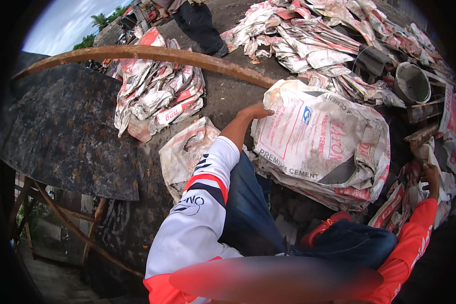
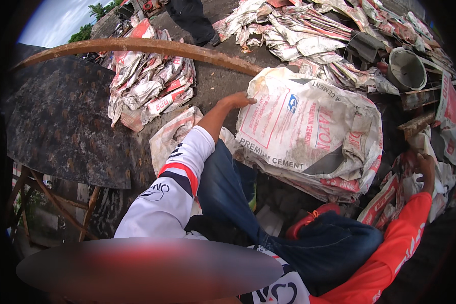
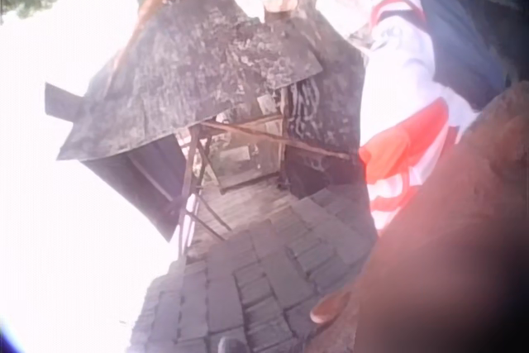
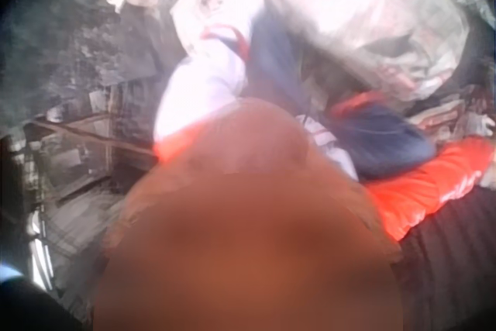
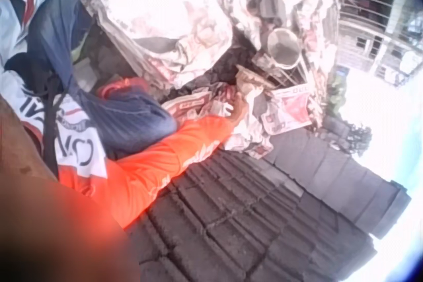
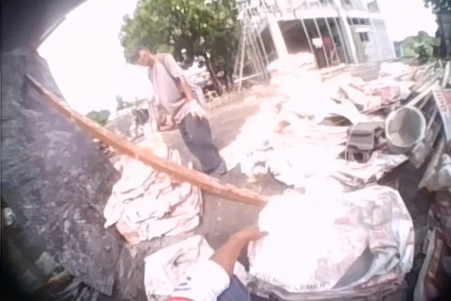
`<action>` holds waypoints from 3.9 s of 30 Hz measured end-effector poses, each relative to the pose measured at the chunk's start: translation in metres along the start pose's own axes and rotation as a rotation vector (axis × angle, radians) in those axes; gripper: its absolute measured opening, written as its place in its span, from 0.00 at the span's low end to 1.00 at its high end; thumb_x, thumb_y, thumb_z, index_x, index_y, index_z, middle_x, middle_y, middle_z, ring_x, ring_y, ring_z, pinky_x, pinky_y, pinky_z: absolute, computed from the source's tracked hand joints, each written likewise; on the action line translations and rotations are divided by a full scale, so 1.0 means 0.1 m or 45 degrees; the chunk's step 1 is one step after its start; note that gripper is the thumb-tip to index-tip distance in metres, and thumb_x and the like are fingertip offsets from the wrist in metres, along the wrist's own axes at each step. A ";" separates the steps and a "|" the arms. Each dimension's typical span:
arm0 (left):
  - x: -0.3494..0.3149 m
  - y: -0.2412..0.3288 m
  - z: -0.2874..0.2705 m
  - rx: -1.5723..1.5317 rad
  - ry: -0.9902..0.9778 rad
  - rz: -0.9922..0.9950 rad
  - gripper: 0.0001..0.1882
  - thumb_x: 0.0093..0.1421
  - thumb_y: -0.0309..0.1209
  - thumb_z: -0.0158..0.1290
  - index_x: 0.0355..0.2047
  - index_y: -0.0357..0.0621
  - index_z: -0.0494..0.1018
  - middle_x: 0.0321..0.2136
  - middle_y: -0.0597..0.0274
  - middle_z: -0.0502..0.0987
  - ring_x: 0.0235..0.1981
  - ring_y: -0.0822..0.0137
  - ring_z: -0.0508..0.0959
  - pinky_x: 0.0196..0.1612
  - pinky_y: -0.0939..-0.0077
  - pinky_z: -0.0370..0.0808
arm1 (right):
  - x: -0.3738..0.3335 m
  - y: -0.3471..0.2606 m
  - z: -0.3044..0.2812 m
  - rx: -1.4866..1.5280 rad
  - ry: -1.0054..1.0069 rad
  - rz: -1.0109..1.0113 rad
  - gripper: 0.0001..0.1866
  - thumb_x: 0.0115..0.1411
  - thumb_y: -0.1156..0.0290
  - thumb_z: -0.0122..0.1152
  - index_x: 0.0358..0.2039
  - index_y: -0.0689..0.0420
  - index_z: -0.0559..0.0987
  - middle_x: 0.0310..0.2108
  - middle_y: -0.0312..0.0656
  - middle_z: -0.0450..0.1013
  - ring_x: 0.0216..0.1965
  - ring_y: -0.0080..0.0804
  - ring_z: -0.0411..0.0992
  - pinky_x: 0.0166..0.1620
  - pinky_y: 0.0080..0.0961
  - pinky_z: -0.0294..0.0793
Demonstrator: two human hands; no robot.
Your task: The person sits cross-legged on the ground and repeatedly picks up empty cement bags, folds them, and stacks them into a neat pile. The person handles the bags one at a time, adjusting their orientation before placing them on top of the growing stack.
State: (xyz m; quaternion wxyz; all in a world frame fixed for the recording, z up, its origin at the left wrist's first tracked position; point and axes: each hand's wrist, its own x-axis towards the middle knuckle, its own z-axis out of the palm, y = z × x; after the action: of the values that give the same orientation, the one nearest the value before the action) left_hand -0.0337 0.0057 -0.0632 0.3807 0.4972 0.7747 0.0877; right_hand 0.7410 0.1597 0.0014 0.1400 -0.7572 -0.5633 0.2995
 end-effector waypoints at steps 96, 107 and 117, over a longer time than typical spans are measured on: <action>0.06 0.04 0.01 0.149 -0.039 -0.141 0.50 0.59 0.56 0.53 0.65 0.24 0.51 0.65 0.34 0.56 0.68 0.47 0.57 0.67 0.61 0.56 | -0.39 -0.61 0.16 -0.113 -0.016 -0.087 0.21 0.63 0.60 0.54 0.48 0.64 0.76 0.33 0.48 0.77 0.25 0.38 0.77 0.17 0.37 0.73; 0.01 0.03 0.01 0.081 -0.015 -0.096 0.50 0.59 0.55 0.55 0.65 0.25 0.50 0.66 0.36 0.55 0.67 0.47 0.57 0.67 0.60 0.56 | -0.41 -0.54 0.11 -0.138 -0.031 -0.006 0.23 0.61 0.57 0.56 0.52 0.59 0.71 0.29 0.44 0.74 0.23 0.35 0.76 0.14 0.31 0.68; -0.07 0.07 0.03 0.075 0.080 -0.032 0.46 0.59 0.53 0.55 0.65 0.28 0.55 0.63 0.38 0.61 0.65 0.48 0.62 0.66 0.62 0.59 | -0.36 -0.49 0.10 -0.164 0.075 -0.114 0.21 0.61 0.58 0.55 0.44 0.63 0.76 0.27 0.45 0.76 0.20 0.34 0.74 0.15 0.35 0.71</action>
State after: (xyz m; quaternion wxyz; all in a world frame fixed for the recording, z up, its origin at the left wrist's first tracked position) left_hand -0.0250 0.0026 -0.0586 0.3425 0.4954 0.7947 0.0755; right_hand 0.6900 0.1405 0.0310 0.1209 -0.7472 -0.6103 0.2336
